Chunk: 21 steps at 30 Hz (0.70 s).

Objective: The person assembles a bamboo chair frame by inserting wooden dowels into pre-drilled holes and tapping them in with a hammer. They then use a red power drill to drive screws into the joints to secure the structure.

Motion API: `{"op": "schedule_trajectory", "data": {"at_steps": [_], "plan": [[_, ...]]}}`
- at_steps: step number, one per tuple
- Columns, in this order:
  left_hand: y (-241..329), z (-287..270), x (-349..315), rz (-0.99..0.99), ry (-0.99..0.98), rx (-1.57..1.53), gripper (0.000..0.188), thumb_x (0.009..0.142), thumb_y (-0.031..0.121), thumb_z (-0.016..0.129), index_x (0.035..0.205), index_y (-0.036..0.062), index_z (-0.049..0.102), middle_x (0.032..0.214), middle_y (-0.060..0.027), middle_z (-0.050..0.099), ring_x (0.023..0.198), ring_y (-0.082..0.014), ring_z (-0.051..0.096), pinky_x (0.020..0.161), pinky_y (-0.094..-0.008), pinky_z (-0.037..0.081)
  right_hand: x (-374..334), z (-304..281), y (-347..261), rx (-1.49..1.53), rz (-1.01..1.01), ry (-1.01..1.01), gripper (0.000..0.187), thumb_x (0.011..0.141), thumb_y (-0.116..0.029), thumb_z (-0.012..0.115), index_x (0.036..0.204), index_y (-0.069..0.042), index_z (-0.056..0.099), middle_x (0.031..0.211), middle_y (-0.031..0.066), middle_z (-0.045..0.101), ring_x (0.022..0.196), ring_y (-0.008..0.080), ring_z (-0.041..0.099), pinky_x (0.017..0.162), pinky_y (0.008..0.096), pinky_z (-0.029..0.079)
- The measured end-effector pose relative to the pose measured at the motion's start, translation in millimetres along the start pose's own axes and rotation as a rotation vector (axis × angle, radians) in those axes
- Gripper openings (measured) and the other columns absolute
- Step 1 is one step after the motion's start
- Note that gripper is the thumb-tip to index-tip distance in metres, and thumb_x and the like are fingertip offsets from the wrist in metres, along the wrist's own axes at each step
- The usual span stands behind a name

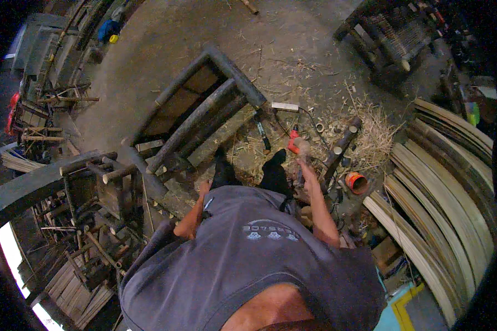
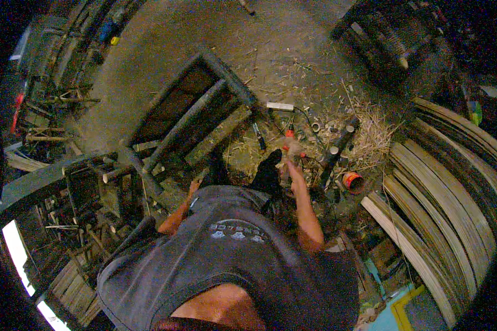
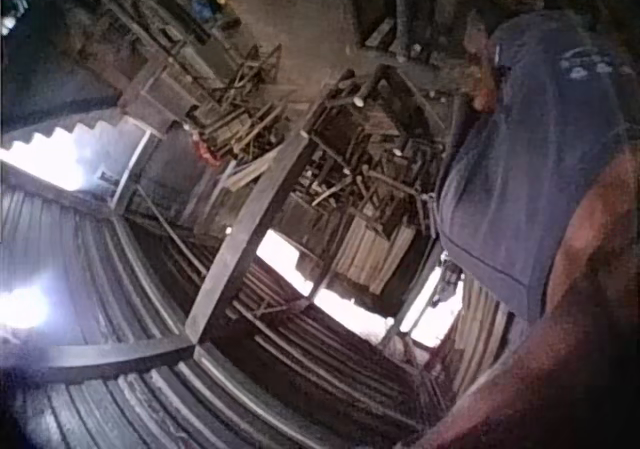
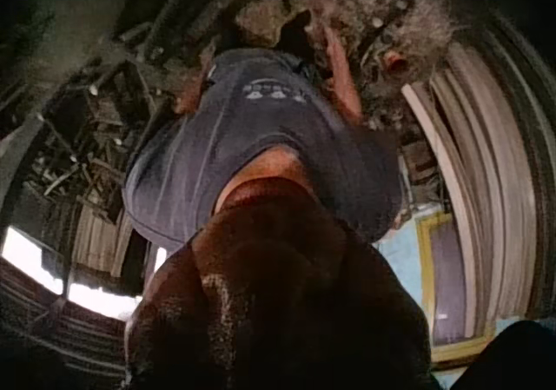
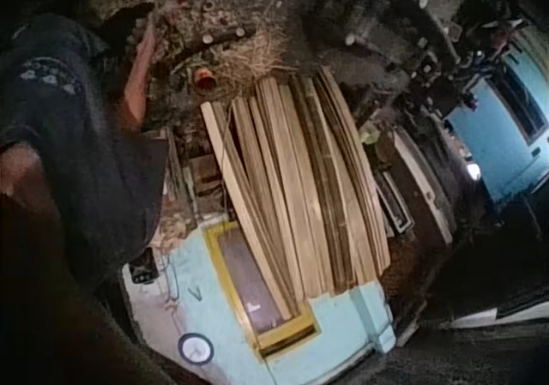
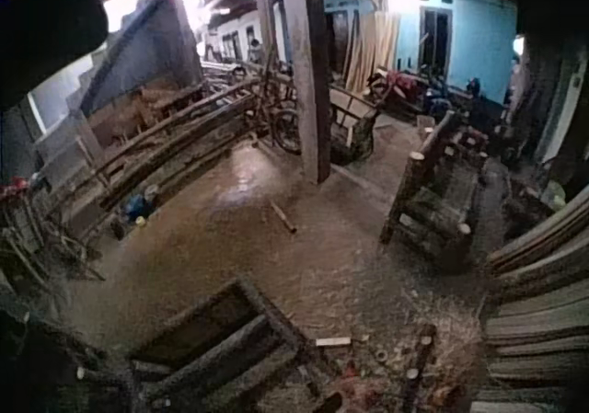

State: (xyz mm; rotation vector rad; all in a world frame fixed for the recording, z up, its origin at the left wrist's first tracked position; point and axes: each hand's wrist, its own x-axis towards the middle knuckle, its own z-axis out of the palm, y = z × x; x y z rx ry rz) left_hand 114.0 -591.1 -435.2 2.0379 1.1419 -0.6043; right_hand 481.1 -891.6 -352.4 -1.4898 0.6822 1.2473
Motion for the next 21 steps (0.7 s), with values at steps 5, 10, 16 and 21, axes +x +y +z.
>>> {"op": "schedule_trajectory", "data": {"at_steps": [5,10,16,21], "plan": [[57,-17,0,0.035,-0.008,0.065,0.043,0.085,0.041,0.055,0.105,0.003,0.06,0.091,-0.0218,0.063,0.085,-0.0368,0.061,0.071,-0.0448,0.048,80,-79,55,0.037,0.088,0.167,0.078,0.074,-0.054,0.067,0.136,-0.014,0.043,0.119,0.0089,0.056,0.104,0.0212,0.055,0.087,0.0439,0.042],[102,-24,-9,0.068,0.077,0.052,0.042,0.085,0.037,0.055,0.106,0.0012,0.059,0.103,-0.0238,0.06,0.1,-0.038,0.057,0.083,-0.0437,0.045,72,-108,106,-0.025,0.148,0.134,0.069,0.076,-0.05,0.066,0.127,-0.007,0.048,0.116,0.0107,0.056,0.101,0.0221,0.054,0.085,0.0424,0.042],[55,-60,1,0.089,0.069,-0.077,0.034,0.084,0.031,0.056,0.101,0.0023,0.059,0.101,-0.0223,0.061,0.099,-0.0394,0.057,0.083,-0.0436,0.045,59,-115,221,-0.212,0.119,0.204,0.058,0.078,-0.044,0.065,0.114,0.0,0.055,0.107,0.0115,0.058,0.091,0.0222,0.053,0.077,0.0401,0.043],[-17,-101,27,0.17,0.038,-0.11,0.029,0.082,0.025,0.057,0.1,0.0032,0.06,0.1,-0.0221,0.061,0.095,-0.0401,0.057,0.081,-0.0454,0.046,14,-46,266,-0.464,-0.032,0.359,0.049,0.079,-0.039,0.064,0.103,0.003,0.061,0.096,0.0089,0.061,0.078,0.0197,0.055,0.067,0.036,0.044]]}}
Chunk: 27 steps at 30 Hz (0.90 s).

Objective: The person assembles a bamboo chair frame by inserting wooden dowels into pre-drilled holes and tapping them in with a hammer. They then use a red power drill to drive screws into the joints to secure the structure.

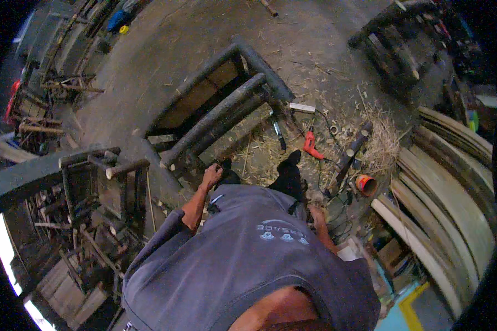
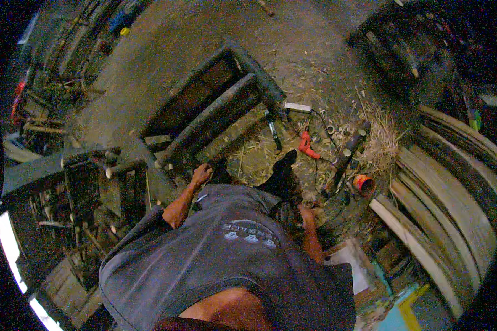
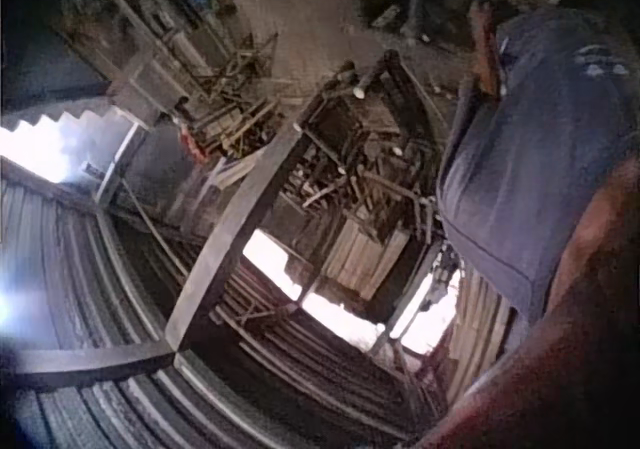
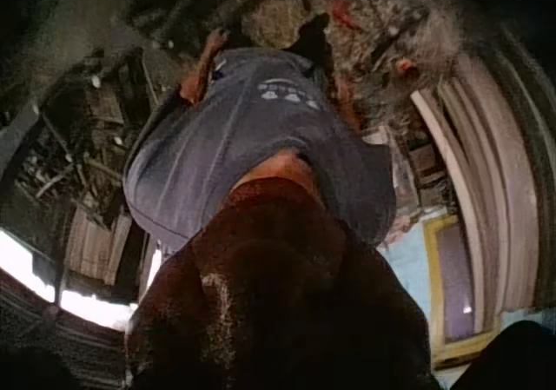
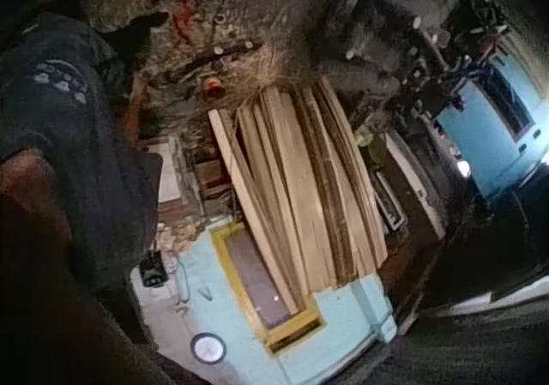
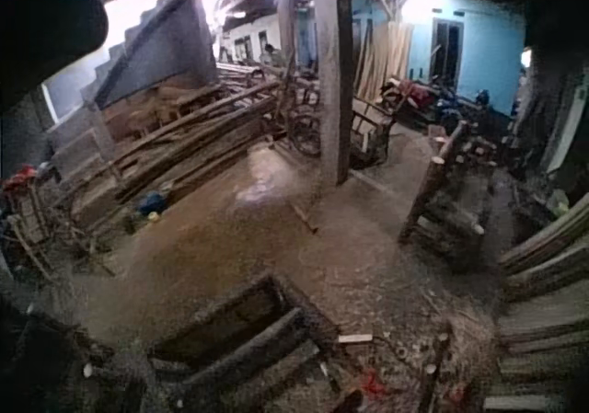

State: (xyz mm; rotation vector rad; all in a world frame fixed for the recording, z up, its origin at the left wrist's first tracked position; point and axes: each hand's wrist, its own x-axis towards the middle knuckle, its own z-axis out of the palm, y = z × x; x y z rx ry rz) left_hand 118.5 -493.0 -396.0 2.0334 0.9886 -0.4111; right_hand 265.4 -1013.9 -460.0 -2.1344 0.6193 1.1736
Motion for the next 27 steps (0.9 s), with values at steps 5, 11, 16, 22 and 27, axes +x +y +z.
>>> {"op": "schedule_trajectory", "data": {"at_steps": [5,11,16,22,27], "plan": [[-112,-44,10,0.011,-0.056,0.092,0.029,0.081,0.026,0.057,0.098,0.002,0.06,0.094,-0.0256,0.061,0.091,-0.0409,0.058,0.078,-0.0466,0.047,-110,84,-30,-0.056,-0.003,-0.048,0.052,0.079,-0.042,0.062,0.106,0.002,0.06,0.097,0.009,0.061,0.081,0.0197,0.056,0.07,0.0347,0.044],[-202,-83,-49,0.068,-0.065,0.126,0.028,0.082,0.025,0.055,0.097,0.0014,0.055,0.091,-0.026,0.061,0.087,-0.0444,0.058,0.074,-0.0504,0.047,-175,177,7,-0.178,-0.024,-0.078,0.052,0.08,-0.044,0.062,0.106,0.001,0.06,0.093,0.009,0.062,0.079,0.0198,0.057,0.07,0.0345,0.045],[-342,-35,-100,0.063,-0.218,0.093,0.027,0.082,0.026,0.056,0.098,0.0044,0.055,0.088,-0.0251,0.061,0.085,-0.0461,0.057,0.072,-0.0517,0.047,-212,231,46,-0.258,0.049,-0.171,0.052,0.08,-0.044,0.062,0.107,0.0,0.059,0.09,0.0089,0.063,0.078,0.0199,0.058,0.07,0.0343,0.045],[-376,-76,-144,0.038,-0.444,0.238,0.03,0.082,0.029,0.056,0.1,0.0042,0.056,0.089,-0.0239,0.061,0.085,-0.0446,0.058,0.072,-0.0506,0.047,-207,285,88,-0.222,0.119,-0.166,0.052,0.08,-0.046,0.062,0.108,-0.002,0.059,0.087,0.0088,0.063,0.077,0.02,0.059,0.07,0.034,0.045],[-417,-101,-145,0.13,-0.497,0.313,0.033,0.083,0.031,0.056,0.101,0.0041,0.056,0.09,-0.023,0.06,0.084,-0.0434,0.058,0.072,-0.0497,0.047,-233,347,51,0.033,-0.043,0.054,0.048,0.081,-0.039,0.063,0.108,-0.001,0.055,0.077,0.0078,0.062,0.072,0.0192,0.06,0.069,0.0343,0.046]]}}
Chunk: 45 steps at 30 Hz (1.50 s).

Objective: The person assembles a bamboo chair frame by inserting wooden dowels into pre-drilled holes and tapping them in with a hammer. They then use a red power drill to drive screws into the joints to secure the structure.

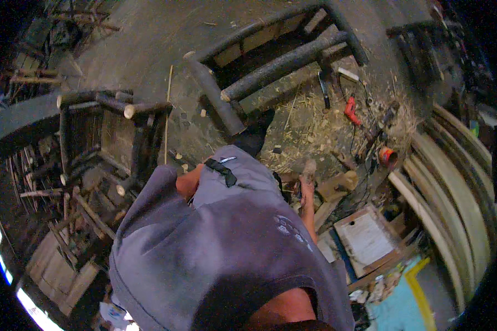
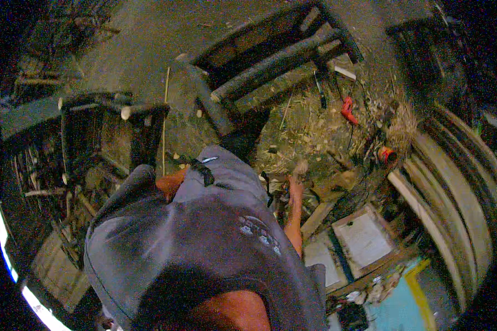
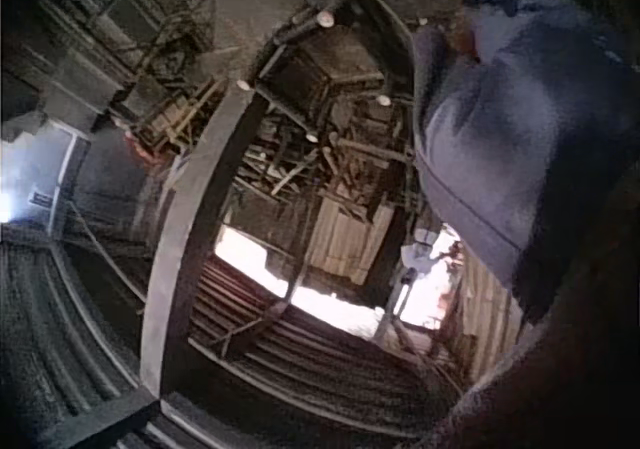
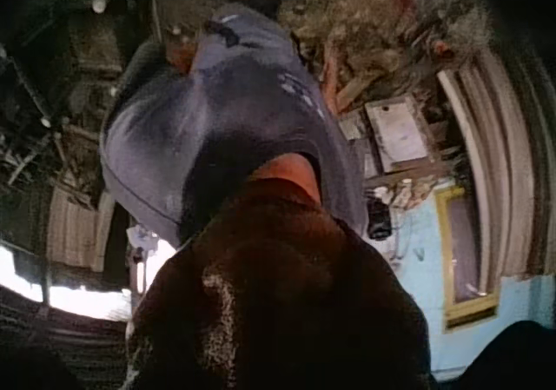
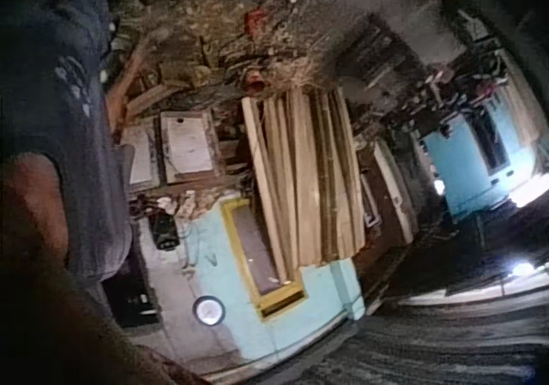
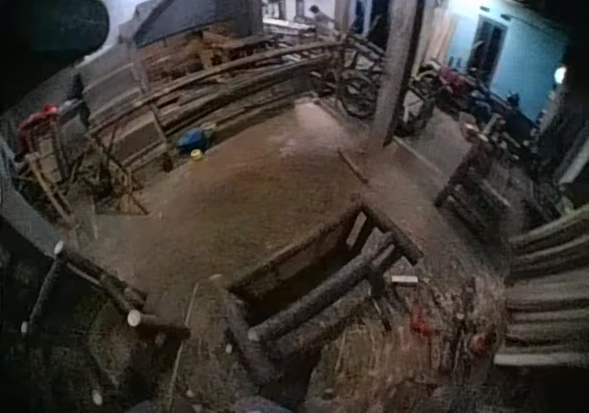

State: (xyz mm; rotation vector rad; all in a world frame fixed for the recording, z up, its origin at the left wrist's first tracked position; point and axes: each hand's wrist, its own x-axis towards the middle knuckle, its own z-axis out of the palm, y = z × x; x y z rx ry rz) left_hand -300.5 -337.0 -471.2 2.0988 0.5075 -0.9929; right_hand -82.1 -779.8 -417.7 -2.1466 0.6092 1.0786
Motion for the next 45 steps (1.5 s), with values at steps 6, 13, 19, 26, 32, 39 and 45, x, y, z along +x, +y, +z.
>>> {"op": "schedule_trajectory", "data": {"at_steps": [6,13,19,26,32,39,45], "plan": [[-33,-59,-21,0.11,0.013,0.139,0.036,0.083,0.034,0.055,0.103,0.004,0.056,0.091,-0.0219,0.06,0.084,-0.0419,0.058,0.073,-0.0486,0.047,-92,91,10,0.235,0.066,0.281,0.069,0.073,-0.042,0.071,0.118,0.006,0.05,0.101,0.0178,0.061,0.091,0.0271,0.06,0.071,0.0402,0.048],[-33,-99,-33,0.171,0.284,0.149,0.032,0.082,0.027,0.057,0.097,-0.0004,0.055,0.09,-0.0274,0.059,0.089,-0.044,0.057,0.075,-0.0505,0.045,-137,183,71,-0.038,0.158,-0.066,0.096,0.066,-0.072,0.058,0.115,0.011,0.054,0.108,0.0218,0.06,0.094,0.0309,0.059,0.082,0.0411,0.044],[-57,-191,38,0.271,0.399,0.07,0.031,0.081,0.022,0.058,0.101,-0.0018,0.054,0.096,-0.0282,0.058,0.095,-0.0437,0.055,0.08,-0.0502,0.043,-163,231,63,0.107,0.321,-0.107,0.091,0.066,-0.062,0.065,0.118,0.011,0.051,0.104,0.0185,0.062,0.093,0.0306,0.059,0.079,0.042,0.046],[-48,-319,139,0.173,0.624,0.331,0.058,0.08,0.028,0.063,0.126,0.0018,0.038,0.118,-0.0325,0.045,0.106,-0.0478,0.047,0.087,-0.0479,0.043,-221,284,-63,0.541,0.281,-0.02,0.079,0.078,-0.048,0.065,0.124,0.012,0.041,0.087,0.0135,0.064,0.079,0.0288,0.062,0.072,0.0375,0.049],[-86,-357,269,0.211,0.517,0.466,0.077,0.077,0.041,0.067,0.129,-0.004,0.031,0.122,-0.0332,0.044,0.109,-0.0479,0.048,0.088,-0.0496,0.043,-214,381,-128,0.913,0.454,-0.161,0.042,0.08,-0.033,0.07,0.103,-0.001,0.055,0.07,0.0068,0.061,0.053,0.017,0.058,0.045,0.0327,0.048],[-68,-358,261,0.208,0.534,0.176,0.084,0.066,0.029,0.08,0.127,0.0043,0.027,0.111,-0.0297,0.051,0.105,-0.0466,0.05,0.085,-0.0527,0.042,-174,439,-165,1.148,0.604,-0.134,0.027,0.085,-0.032,0.064,0.09,-0.007,0.058,0.07,0.005,0.059,0.059,0.015,0.057,0.051,0.0303,0.048],[-109,-359,280,0.307,0.555,0.197,0.092,0.066,0.029,0.079,0.135,0.0061,0.022,0.114,-0.0282,0.049,0.107,-0.0476,0.048,0.085,-0.0551,0.04,-126,429,-216,0.895,0.579,0.161,0.031,0.087,-0.037,0.06,0.096,-0.007,0.056,0.072,0.0037,0.059,0.062,0.0171,0.058,0.06,0.0359,0.05]]}}
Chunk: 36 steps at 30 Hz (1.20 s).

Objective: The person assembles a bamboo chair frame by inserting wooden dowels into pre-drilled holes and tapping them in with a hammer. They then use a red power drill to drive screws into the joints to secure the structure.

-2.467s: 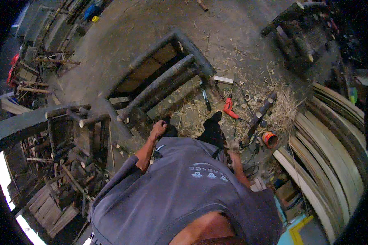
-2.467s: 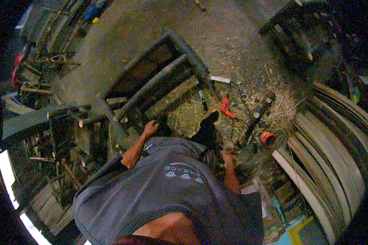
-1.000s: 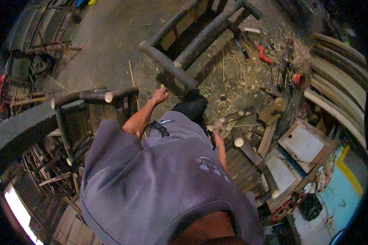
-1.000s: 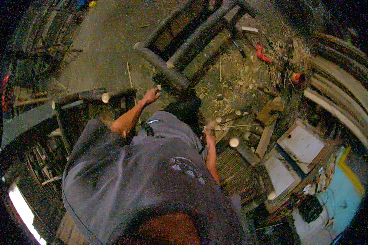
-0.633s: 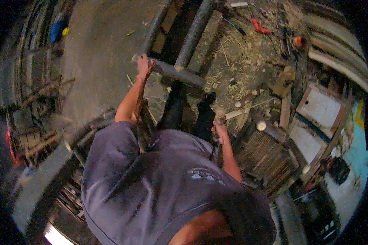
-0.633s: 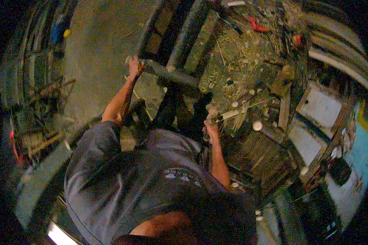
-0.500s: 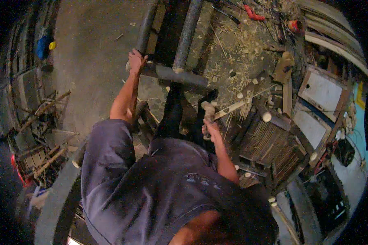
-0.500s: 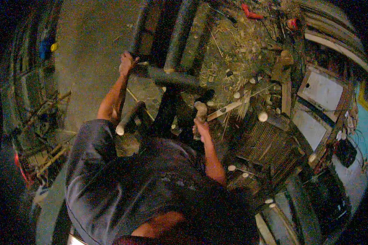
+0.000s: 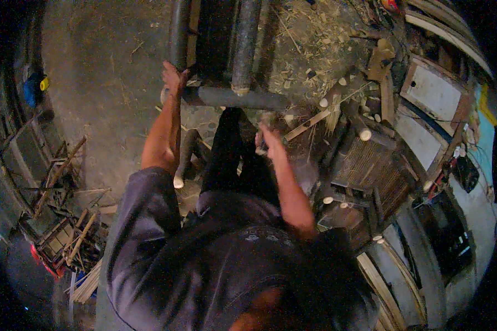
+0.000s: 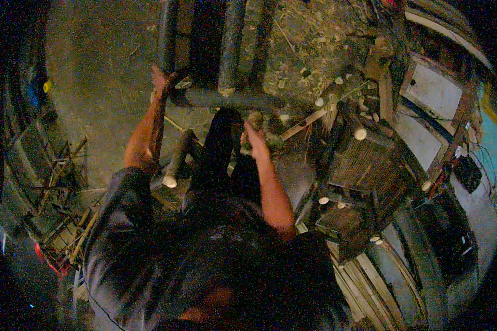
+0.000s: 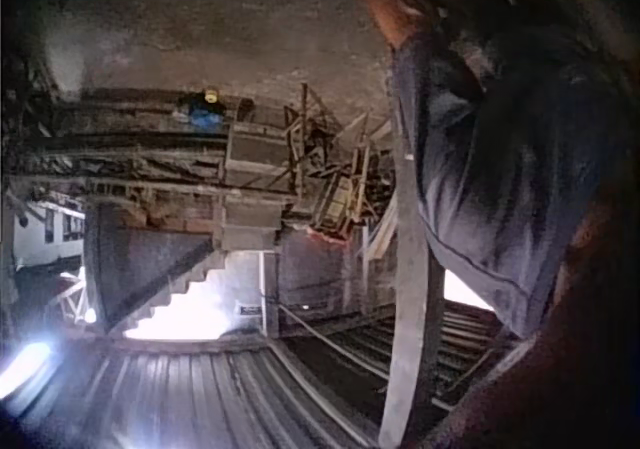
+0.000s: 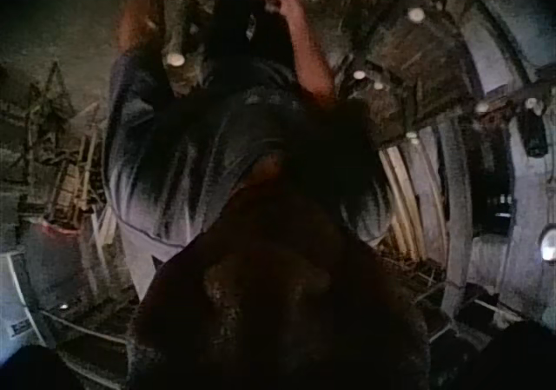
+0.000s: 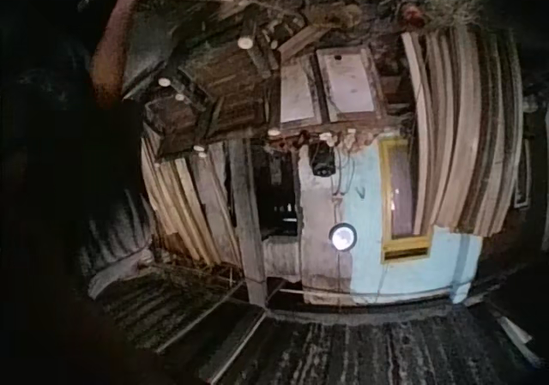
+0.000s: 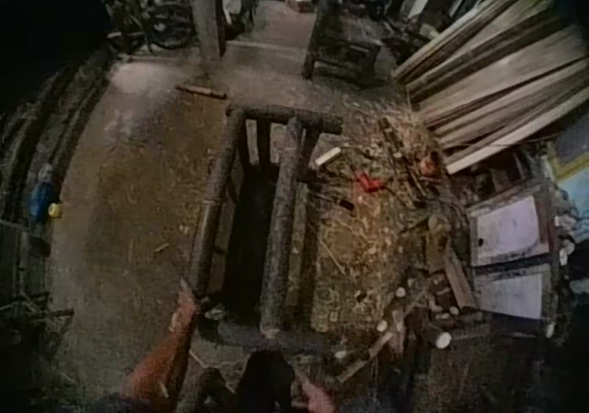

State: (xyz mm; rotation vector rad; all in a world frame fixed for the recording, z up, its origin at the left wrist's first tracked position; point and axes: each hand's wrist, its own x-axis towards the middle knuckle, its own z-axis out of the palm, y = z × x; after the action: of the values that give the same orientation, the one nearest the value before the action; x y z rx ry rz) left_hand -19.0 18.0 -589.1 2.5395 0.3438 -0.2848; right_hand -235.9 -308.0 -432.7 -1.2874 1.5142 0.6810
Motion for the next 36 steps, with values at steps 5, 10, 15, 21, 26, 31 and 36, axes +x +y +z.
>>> {"op": "schedule_trajectory", "data": {"at_steps": [5,10,15,21,26,31,36], "plan": [[42,-6,-4,-0.234,-0.038,0.036,0.1,0.066,0.03,0.078,0.141,0.005,0.017,0.12,-0.028,0.047,0.11,-0.0459,0.046,0.089,-0.0538,0.039,6,1,15,0.296,0.229,-0.296,0.037,0.089,-0.042,0.055,0.093,-0.005,0.054,0.067,0.0044,0.058,0.057,0.0185,0.057,0.058,0.039,0.049],[32,-6,2,-0.22,-0.093,0.019,0.101,0.067,0.031,0.078,0.142,0.0038,0.015,0.126,-0.0284,0.042,0.113,-0.0464,0.044,0.091,-0.0555,0.037,-18,2,-19,0.179,-0.04,-0.247,0.026,0.089,-0.03,0.058,0.081,-0.006,0.054,0.06,0.0041,0.055,0.05,0.0164,0.051,0.046,0.0322,0.042],[28,2,7,-0.202,-0.053,0.127,0.094,0.067,0.033,0.078,0.137,0.0063,0.021,0.119,-0.0263,0.048,0.105,-0.0473,0.05,0.085,-0.0542,0.043,-31,-44,-14,0.177,0.148,-0.222,0.023,0.089,-0.03,0.059,0.087,-0.007,0.056,0.063,0.0043,0.056,0.051,0.0163,0.053,0.047,0.035,0.045],[32,-9,8,-0.203,-0.142,0.073,0.087,0.07,0.039,0.075,0.13,0.0035,0.023,0.121,-0.0263,0.045,0.107,-0.0456,0.051,0.086,-0.052,0.044,-16,-58,-5,0.253,0.115,-0.244,0.027,0.087,-0.03,0.062,0.088,-0.005,0.055,0.065,0.0063,0.057,0.052,0.0165,0.055,0.045,0.0334,0.046],[-31,15,13,0.17,0.157,0.156,0.099,0.07,0.041,0.074,0.137,-0.0023,0.016,0.117,-0.0293,0.047,0.103,-0.0465,0.051,0.086,-0.0524,0.044,-45,-53,-41,0.112,0.033,-0.229,0.041,0.084,-0.033,0.065,0.109,-0.004,0.049,0.071,0.0071,0.061,0.056,0.0175,0.058,0.049,0.0347,0.048],[30,-15,-29,-0.114,-0.055,0.257,0.093,0.077,0.046,0.066,0.133,-0.0142,0.022,0.122,-0.034,0.042,0.114,-0.0463,0.042,0.097,-0.05,0.035,7,-78,-8,0.039,-0.037,-0.19,0.088,0.083,-0.031,0.067,0.143,-0.001,0.009,0.08,0.0104,0.061,0.059,0.0194,0.059,0.051,0.0366,0.049],[165,-1,-136,-0.442,0.34,0.147,0.081,0.083,0.045,0.06,0.133,-0.0103,0.03,0.127,-0.0299,0.04,0.112,-0.0419,0.043,0.097,-0.0487,0.035,8,-138,-49,0.136,-0.045,-0.314,0.094,0.083,-0.027,0.067,0.143,0.001,0.0,0.066,0.0077,0.058,0.051,0.0172,0.055,0.045,0.0337,0.046]]}}
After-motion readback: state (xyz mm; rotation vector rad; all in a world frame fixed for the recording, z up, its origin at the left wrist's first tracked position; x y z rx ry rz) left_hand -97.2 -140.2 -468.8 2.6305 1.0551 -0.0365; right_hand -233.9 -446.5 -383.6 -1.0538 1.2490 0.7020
